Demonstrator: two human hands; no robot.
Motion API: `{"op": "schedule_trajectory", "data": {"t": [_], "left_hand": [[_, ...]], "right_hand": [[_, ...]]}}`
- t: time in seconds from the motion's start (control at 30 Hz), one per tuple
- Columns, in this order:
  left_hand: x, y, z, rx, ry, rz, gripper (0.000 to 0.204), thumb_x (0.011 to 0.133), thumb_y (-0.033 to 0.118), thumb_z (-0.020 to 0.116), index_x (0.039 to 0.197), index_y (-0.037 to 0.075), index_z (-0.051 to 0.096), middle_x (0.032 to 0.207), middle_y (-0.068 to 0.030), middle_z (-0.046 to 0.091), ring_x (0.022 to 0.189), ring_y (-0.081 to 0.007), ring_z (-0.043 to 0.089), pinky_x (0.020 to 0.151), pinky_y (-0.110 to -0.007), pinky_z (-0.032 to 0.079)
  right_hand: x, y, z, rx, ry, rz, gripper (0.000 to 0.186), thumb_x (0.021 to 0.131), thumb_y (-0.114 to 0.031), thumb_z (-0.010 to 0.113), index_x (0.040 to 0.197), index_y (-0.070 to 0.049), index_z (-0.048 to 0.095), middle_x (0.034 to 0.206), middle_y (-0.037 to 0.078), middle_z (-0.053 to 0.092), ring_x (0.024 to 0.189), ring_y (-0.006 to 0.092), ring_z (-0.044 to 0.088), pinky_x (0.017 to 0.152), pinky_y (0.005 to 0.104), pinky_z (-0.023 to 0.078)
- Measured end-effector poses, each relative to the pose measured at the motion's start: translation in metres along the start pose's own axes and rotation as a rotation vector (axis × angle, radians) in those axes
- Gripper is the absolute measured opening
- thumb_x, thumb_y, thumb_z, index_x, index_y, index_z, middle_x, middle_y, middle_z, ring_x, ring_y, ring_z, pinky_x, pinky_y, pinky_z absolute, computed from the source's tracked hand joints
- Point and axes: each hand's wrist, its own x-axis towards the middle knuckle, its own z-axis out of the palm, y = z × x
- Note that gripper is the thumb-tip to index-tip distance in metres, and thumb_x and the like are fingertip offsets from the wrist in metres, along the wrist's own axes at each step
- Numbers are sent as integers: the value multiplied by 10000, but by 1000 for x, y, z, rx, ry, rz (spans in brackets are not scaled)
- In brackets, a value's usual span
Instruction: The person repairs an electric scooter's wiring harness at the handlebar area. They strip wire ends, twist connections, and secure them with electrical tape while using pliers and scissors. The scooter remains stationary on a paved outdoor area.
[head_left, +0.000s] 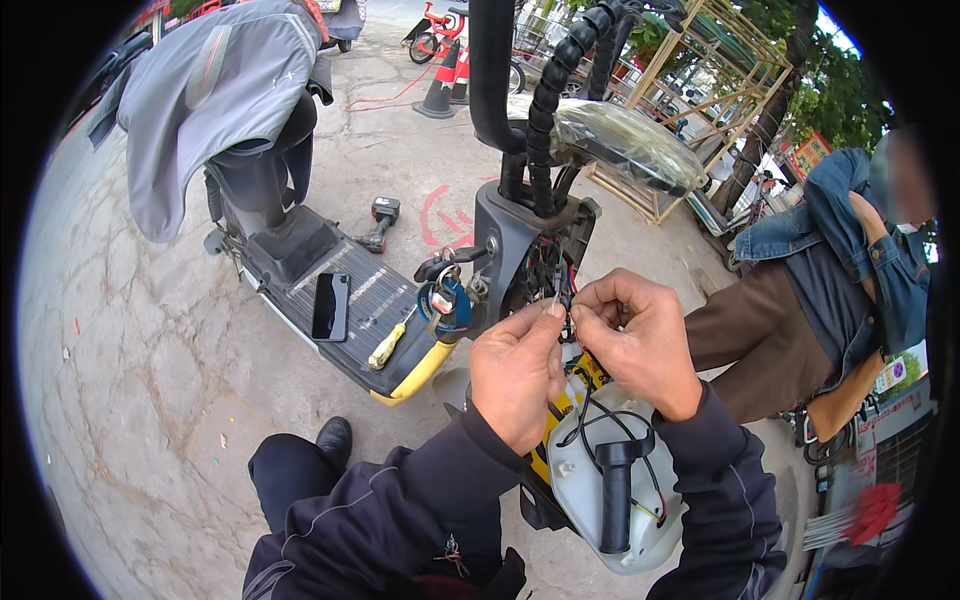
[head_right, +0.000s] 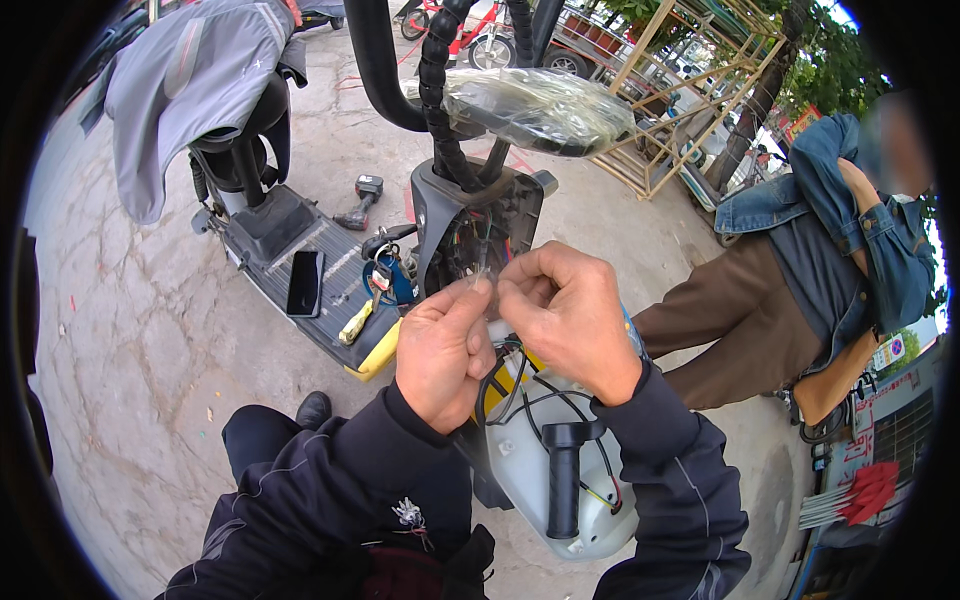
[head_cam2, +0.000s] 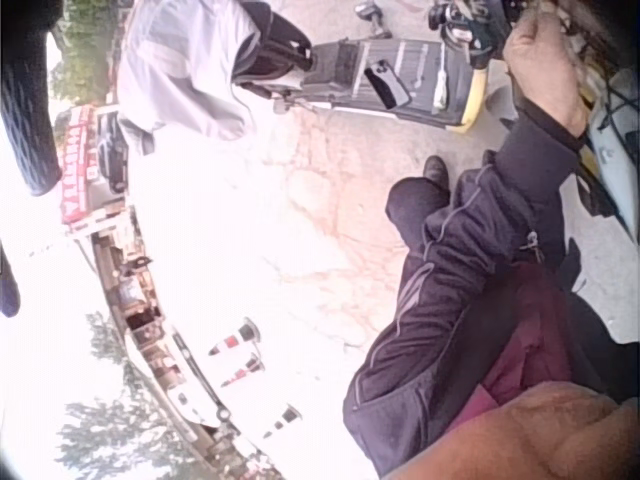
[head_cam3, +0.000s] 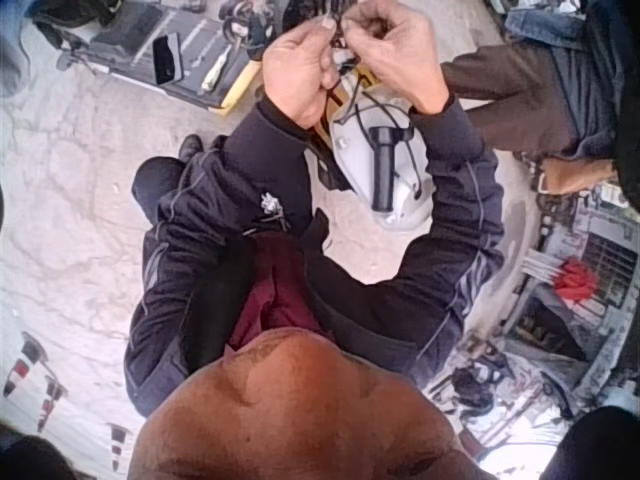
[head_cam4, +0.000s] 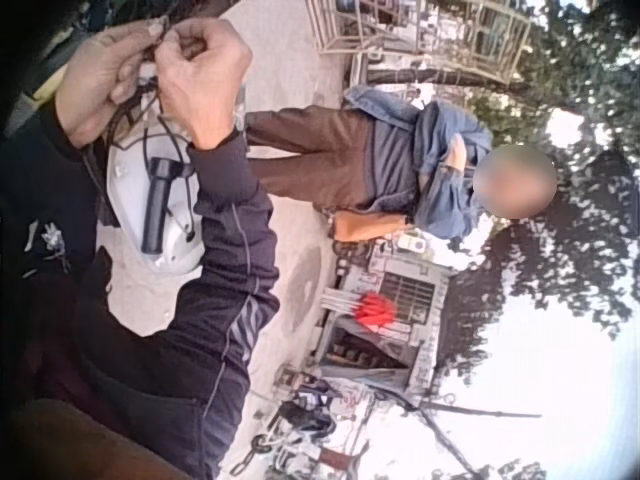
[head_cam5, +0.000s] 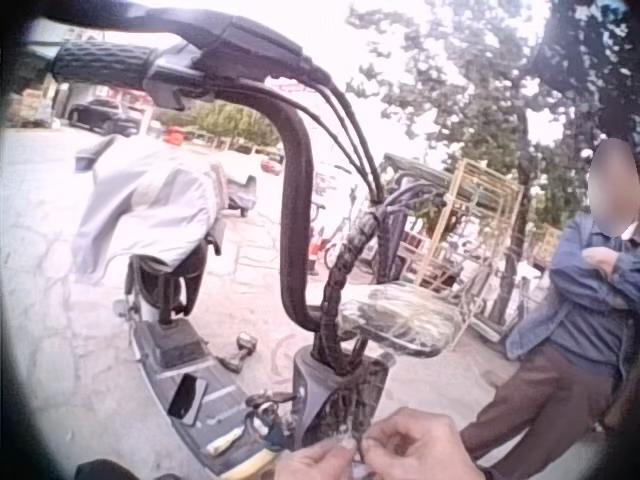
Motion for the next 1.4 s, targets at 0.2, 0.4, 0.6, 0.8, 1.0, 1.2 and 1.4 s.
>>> {"op": "schedule_trajectory", "data": {"t": [0.2,0.4,0.6,0.8,1.0,1.2,1.4], "left_hand": [[0,-3,0,21,3,28,296,1084,203,698,1247,-41,732,650,38,515,500,-55,411,455,-246,330],[1,-7,-2,46,5,68,292,1087,177,693,1269,-47,735,661,50,539,512,-40,431,459,-239,346],[3,-9,-1,60,-9,119,284,1076,187,701,1270,-17,740,629,46,523,468,-43,399,438,-225,337],[0,-7,1,-46,-13,69,257,1093,161,678,1243,-43,725,658,71,504,509,-21,400,464,-229,324],[-1,-5,-1,-29,-41,60,265,1106,162,661,1233,-67,707,674,81,507,519,-12,408,465,-231,321],[1,-9,-2,-21,-33,48,272,1096,203,671,1219,-33,728,654,51,511,493,-39,401,457,-232,335],[4,-15,-3,6,-23,121,284,1087,215,693,1242,-17,746,643,40,539,485,-44,417,462,-229,343]], "right_hand": [[0,-4,2,-27,25,73,137,859,-45,738,897,86,746,770,66,741,665,57,611,592,253,497],[11,-10,1,-127,-33,106,141,844,-44,745,862,94,727,733,72,722,651,68,622,580,251,492],[19,-2,1,118,-86,171,92,860,-21,721,815,57,698,718,32,691,650,75,633,567,251,485],[12,13,0,232,-98,194,55,890,-2,648,871,20,695,786,-38,620,727,33,516,652,229,405],[3,7,-4,102,-42,59,33,917,-4,743,915,29,736,792,-2,698,685,35,573,647,235,482],[-5,-3,1,-66,-24,39,25,948,19,724,938,41,718,848,11,707,748,53,614,689,247,517],[5,-11,3,-126,-2,45,64,867,-11,763,854,40,727,755,21,697,657,43,581,579,241,476]]}}
